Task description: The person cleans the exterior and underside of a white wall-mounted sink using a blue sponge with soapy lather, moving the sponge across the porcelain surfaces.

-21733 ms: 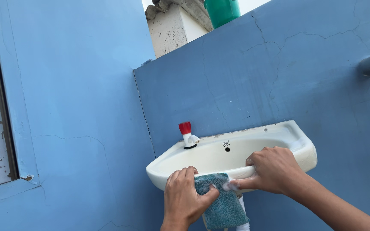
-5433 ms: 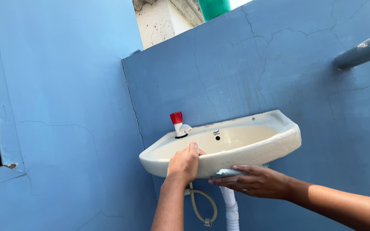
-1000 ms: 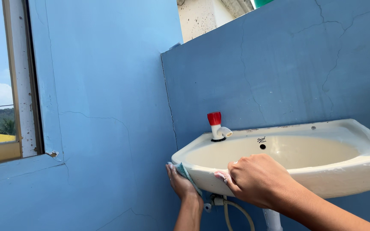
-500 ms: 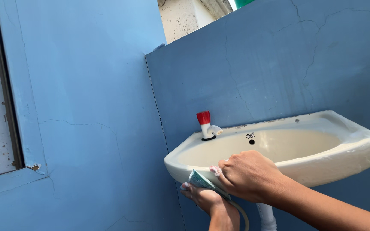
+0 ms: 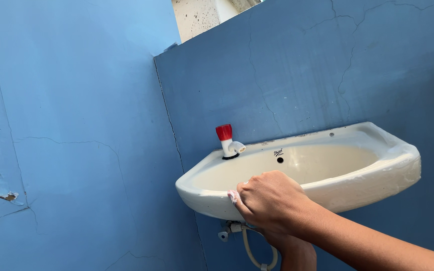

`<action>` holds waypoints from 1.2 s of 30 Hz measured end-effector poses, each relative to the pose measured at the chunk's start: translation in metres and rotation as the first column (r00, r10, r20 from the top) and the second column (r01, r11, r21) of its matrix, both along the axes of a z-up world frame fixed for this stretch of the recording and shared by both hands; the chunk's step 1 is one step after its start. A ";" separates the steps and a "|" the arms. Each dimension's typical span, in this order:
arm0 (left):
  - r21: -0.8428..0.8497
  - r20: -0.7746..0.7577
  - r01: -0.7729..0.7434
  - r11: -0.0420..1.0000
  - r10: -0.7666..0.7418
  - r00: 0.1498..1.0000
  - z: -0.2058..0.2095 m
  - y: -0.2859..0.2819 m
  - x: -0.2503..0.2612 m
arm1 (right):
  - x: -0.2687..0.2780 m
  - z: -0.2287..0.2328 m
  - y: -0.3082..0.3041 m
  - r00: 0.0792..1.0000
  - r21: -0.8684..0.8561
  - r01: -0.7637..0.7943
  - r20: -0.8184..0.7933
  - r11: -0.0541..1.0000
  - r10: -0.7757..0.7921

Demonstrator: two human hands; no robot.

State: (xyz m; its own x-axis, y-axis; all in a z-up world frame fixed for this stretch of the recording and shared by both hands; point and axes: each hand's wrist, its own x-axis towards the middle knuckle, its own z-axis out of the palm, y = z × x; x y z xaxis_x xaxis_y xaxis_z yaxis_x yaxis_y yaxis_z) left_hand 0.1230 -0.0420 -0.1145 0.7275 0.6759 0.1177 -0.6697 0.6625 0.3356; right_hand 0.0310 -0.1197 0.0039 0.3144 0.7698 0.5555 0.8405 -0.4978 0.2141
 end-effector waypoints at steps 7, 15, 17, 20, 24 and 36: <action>0.155 0.021 -0.178 0.972 0.177 0.984 0.001 0.085 0.004 | -0.002 0.001 -0.003 0.999 0.027 -0.028 -0.028 0.999 0.029; 0.174 0.018 -0.167 0.971 0.167 0.986 0.001 0.042 -0.014 | 0.000 -0.001 0.003 0.998 0.051 -0.054 0.024 0.997 0.053; 0.130 0.024 -0.106 0.986 0.104 0.994 0.002 0.023 -0.019 | 0.002 -0.003 0.005 0.999 0.043 -0.024 0.029 0.999 0.023; 0.065 0.057 -0.023 0.998 0.020 0.998 0.007 0.008 -0.026 | 0.005 -0.008 0.006 0.999 0.058 -0.037 0.040 0.998 0.035; -0.013 0.113 0.089 0.996 -0.087 0.990 0.002 -0.001 -0.029 | 0.004 -0.005 0.003 0.993 0.068 -0.093 0.077 0.993 0.088; 0.164 0.164 0.054 0.985 -0.081 0.983 -0.043 0.042 -0.052 | 0.011 -0.096 -0.025 0.739 0.329 -0.653 0.474 0.683 0.478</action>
